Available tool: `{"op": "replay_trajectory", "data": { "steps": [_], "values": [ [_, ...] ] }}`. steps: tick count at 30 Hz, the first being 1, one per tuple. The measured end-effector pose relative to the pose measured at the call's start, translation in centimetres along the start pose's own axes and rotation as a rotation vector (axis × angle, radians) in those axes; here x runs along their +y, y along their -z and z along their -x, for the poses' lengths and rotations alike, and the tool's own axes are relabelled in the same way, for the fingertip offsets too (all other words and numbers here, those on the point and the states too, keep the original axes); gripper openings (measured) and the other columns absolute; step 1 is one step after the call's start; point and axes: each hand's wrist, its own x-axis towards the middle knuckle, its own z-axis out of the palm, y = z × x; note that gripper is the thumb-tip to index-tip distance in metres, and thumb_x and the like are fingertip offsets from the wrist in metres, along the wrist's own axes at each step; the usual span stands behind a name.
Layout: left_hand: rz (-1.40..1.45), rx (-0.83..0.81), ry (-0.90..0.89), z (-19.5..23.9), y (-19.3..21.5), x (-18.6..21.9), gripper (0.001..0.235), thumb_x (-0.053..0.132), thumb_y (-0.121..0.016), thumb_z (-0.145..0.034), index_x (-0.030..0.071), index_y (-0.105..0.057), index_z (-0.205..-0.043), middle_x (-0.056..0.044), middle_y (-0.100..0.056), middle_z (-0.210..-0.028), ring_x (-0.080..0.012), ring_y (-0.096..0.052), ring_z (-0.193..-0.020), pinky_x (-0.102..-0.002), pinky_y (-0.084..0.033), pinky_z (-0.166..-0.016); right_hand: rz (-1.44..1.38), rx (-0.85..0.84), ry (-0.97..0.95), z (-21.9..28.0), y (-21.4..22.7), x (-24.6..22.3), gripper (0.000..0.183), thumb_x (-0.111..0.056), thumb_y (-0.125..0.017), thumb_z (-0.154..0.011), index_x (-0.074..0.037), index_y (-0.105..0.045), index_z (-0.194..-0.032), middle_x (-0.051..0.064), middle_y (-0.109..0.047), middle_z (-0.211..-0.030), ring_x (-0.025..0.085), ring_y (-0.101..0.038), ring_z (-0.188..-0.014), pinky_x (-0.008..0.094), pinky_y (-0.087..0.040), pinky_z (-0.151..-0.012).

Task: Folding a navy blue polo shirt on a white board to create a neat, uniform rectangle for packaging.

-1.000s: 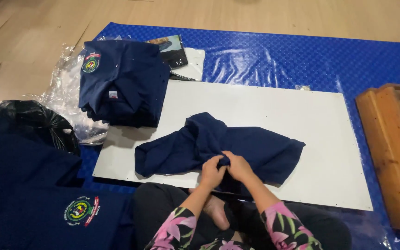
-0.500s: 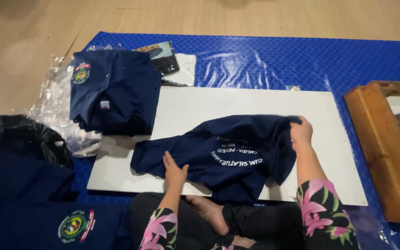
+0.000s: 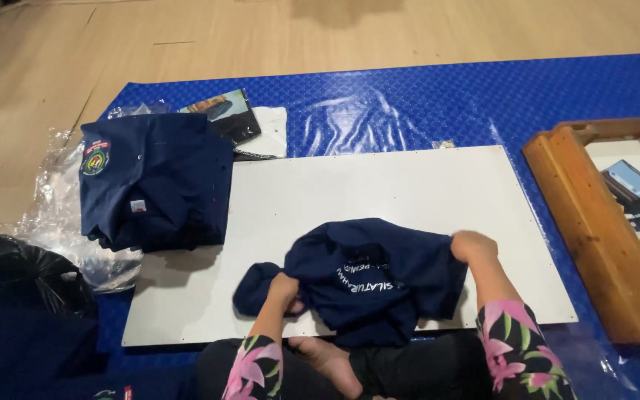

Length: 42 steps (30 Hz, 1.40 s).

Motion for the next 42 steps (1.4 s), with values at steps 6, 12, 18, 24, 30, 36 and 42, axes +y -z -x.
{"op": "replay_trajectory", "data": {
  "steps": [6, 12, 18, 24, 30, 36, 42],
  "values": [
    [1.252, -0.143, -0.054, 16.0, 12.0, 23.6, 0.063, 0.008, -0.025, -0.106, 0.007, -0.004, -0.165, -0.038, 0.000, -0.165, -0.0720, -0.024, -0.133, -0.079, -0.040, -0.088, -1.873, -0.226, 0.101, 0.3, 9.1, -2.1, 0.058, -0.007, -0.014, -0.102, 0.006, -0.038, -0.154, 0.033, -0.044, -0.152, 0.048, -0.045, -0.138, 0.062, -0.042, -0.108],
    [1.507, 0.266, -0.776, 13.6, 17.4, 33.7, 0.051, -0.005, -0.046, -0.094, 0.020, -0.041, -0.138, -0.015, -0.050, -0.141, -0.0370, -0.053, -0.128, -0.067, -0.046, -0.108, -2.124, 0.045, 0.538, -11.6, 12.1, 0.8, 0.051, -0.017, -0.035, -0.100, -0.009, -0.056, -0.146, 0.010, -0.061, -0.149, 0.023, -0.059, -0.138, 0.040, -0.045, -0.122],
    [1.135, 0.669, -1.270, 11.7, 21.2, 26.3, 0.045, -0.015, -0.062, -0.087, 0.011, -0.049, -0.122, -0.009, -0.058, -0.103, -0.0195, -0.058, -0.100, -0.037, -0.053, -0.094, -1.438, 0.030, 0.185, -14.9, 8.9, 5.9, 0.061, -0.027, -0.056, -0.088, -0.010, -0.057, -0.147, 0.006, -0.063, -0.147, 0.021, -0.062, -0.135, 0.034, -0.047, -0.117],
    [0.140, 0.596, -0.757, 9.8, 14.7, 4.8, 0.031, -0.010, -0.054, -0.070, 0.007, -0.067, -0.092, -0.020, -0.067, -0.085, -0.0415, -0.066, -0.093, -0.046, -0.052, -0.090, -0.722, 0.011, -0.094, -13.7, -4.7, 11.5, 0.078, -0.036, -0.077, -0.076, -0.011, -0.057, -0.147, 0.002, -0.065, -0.146, 0.018, -0.065, -0.131, 0.028, -0.049, -0.113],
    [-0.434, -0.199, -0.350, 11.4, 8.8, -3.5, 0.043, 0.030, -0.068, -0.082, 0.024, -0.065, -0.124, -0.009, -0.074, -0.118, -0.0308, -0.069, -0.110, -0.042, -0.052, -0.092, 0.009, 0.030, -0.356, -13.9, -13.1, 18.2, 0.099, -0.044, -0.098, -0.064, -0.012, -0.058, -0.148, -0.001, -0.067, -0.144, 0.015, -0.068, -0.128, 0.022, -0.051, -0.108],
    [-0.426, 0.242, -0.504, 11.2, 8.3, 2.7, 0.022, 0.034, -0.066, -0.086, 0.020, -0.070, -0.102, -0.009, -0.072, -0.103, -0.0374, -0.069, -0.093, -0.050, -0.053, -0.082, -0.703, 0.454, -0.535, 1.2, -4.1, 6.6, 0.076, -0.002, -0.068, -0.082, -0.024, -0.047, -0.151, 0.015, -0.017, -0.171, 0.037, -0.017, -0.155, 0.064, -0.011, -0.119],
    [-1.005, 0.048, -0.653, 10.6, 5.0, 5.0, 0.072, 0.062, -0.059, -0.093, 0.024, -0.045, -0.152, -0.009, -0.030, -0.166, -0.0349, -0.019, -0.155, -0.058, -0.022, -0.119, -0.327, 0.263, 0.106, 2.7, -7.4, -3.6, 0.066, -0.049, -0.066, -0.088, -0.032, -0.049, -0.149, 0.014, -0.015, -0.172, 0.041, -0.014, -0.158, 0.073, -0.019, -0.118]
  ]
}}
